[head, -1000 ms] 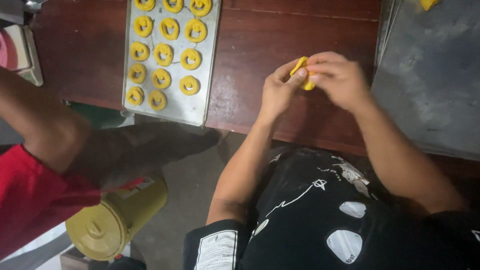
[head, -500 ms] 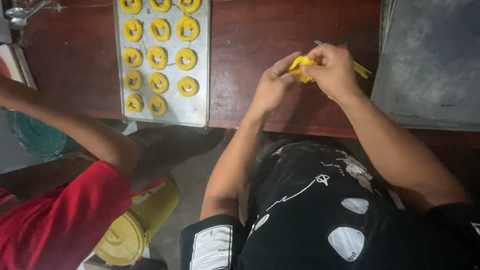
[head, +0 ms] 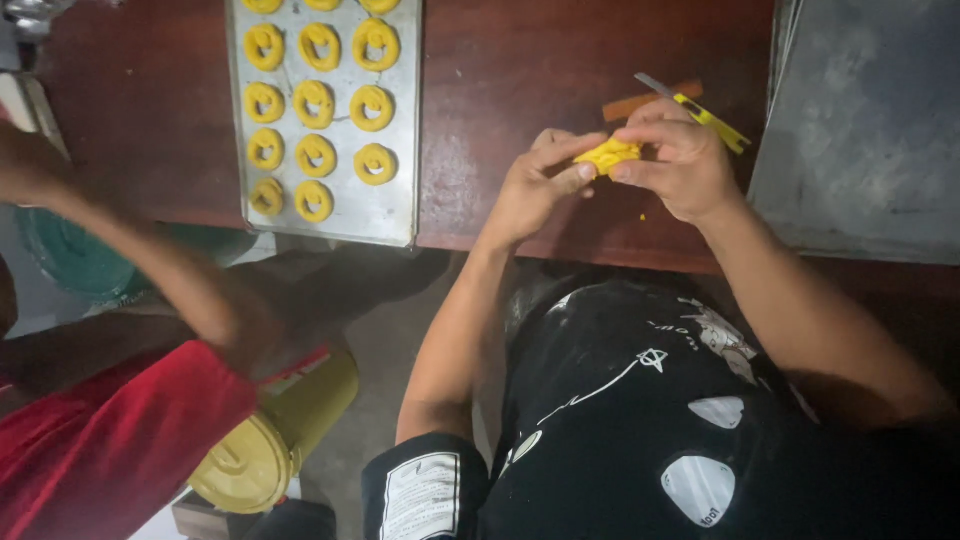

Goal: Shaping portions of yellow dough and placing them onto baking trays.

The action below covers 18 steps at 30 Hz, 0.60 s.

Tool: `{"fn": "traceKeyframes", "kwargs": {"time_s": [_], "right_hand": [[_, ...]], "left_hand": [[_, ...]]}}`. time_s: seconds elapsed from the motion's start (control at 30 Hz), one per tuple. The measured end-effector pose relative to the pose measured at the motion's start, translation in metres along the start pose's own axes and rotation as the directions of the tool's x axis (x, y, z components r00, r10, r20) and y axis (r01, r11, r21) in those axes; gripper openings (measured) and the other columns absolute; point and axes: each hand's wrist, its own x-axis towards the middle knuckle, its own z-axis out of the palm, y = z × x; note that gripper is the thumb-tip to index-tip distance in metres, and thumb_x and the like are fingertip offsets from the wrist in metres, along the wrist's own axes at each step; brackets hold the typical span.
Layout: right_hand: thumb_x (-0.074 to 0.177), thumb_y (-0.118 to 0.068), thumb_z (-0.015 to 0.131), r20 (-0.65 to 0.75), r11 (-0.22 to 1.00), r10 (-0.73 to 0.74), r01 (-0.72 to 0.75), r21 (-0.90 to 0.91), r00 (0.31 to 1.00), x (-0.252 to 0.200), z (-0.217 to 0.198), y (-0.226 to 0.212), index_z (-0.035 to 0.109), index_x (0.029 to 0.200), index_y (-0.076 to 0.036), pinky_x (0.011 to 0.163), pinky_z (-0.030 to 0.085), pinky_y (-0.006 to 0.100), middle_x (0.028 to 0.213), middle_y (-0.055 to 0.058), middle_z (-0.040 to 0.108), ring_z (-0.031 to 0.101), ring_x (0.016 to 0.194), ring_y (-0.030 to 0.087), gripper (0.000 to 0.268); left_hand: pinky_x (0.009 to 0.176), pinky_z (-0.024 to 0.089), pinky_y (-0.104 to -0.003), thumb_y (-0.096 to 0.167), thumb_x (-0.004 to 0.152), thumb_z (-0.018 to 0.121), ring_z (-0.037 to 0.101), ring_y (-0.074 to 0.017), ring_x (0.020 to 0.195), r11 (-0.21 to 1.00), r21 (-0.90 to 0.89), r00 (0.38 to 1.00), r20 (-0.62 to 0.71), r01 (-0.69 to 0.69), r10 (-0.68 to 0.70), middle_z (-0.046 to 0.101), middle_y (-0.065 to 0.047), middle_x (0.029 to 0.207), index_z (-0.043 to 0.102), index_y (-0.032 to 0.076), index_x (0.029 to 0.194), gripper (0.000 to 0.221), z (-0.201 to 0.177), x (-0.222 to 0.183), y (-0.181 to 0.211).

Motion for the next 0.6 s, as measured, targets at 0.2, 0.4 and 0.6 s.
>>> {"fn": "traceKeyframes", "kwargs": {"time_s": [0.2,0.4,0.6], "right_hand": [[0.088,0.001,0.082,-0.034,0.767,0.013,-0.032,-0.641,0.999,-0.011,0.011,0.055,0.076,0.1,0.0,0.077,0.055,0.037,0.099,0.012,0.067,0.067,0.09,0.025,0.013],[0.085,0.003,0.073,-0.04,0.694,0.032,-0.051,-0.718,0.999,-0.02,0.004,0.066,0.072,0.101,0.001,0.079,0.059,0.041,0.103,0.015,0.069,0.071,0.09,0.03,0.016],[0.092,0.0,0.075,-0.069,0.556,0.013,-0.064,-0.829,0.998,-0.023,-0.017,0.125,0.074,0.098,-0.002,0.088,0.057,0.043,0.102,0.012,0.068,0.068,0.099,0.032,0.006]], "left_hand": [[0.079,0.056,-0.04,0.002,0.084,0.074,0.065,-0.0312,0.088,0.669,0.739,0.938,-0.171,-0.08,0.301,0.063,-0.015,0.093,0.077,0.005,0.11,0.026,0.008,0.007,-0.063],[0.081,0.056,-0.046,0.007,0.089,0.069,0.067,-0.0404,0.092,0.614,0.786,0.919,-0.192,-0.067,0.345,0.067,-0.02,0.098,0.075,0.005,0.107,0.019,0.014,0.031,-0.126],[0.079,0.058,-0.046,0.015,0.088,0.074,0.071,-0.0391,0.092,0.693,0.721,0.937,-0.25,0.012,0.243,0.07,-0.02,0.097,0.074,0.006,0.107,0.021,0.004,0.049,-0.129]]}}
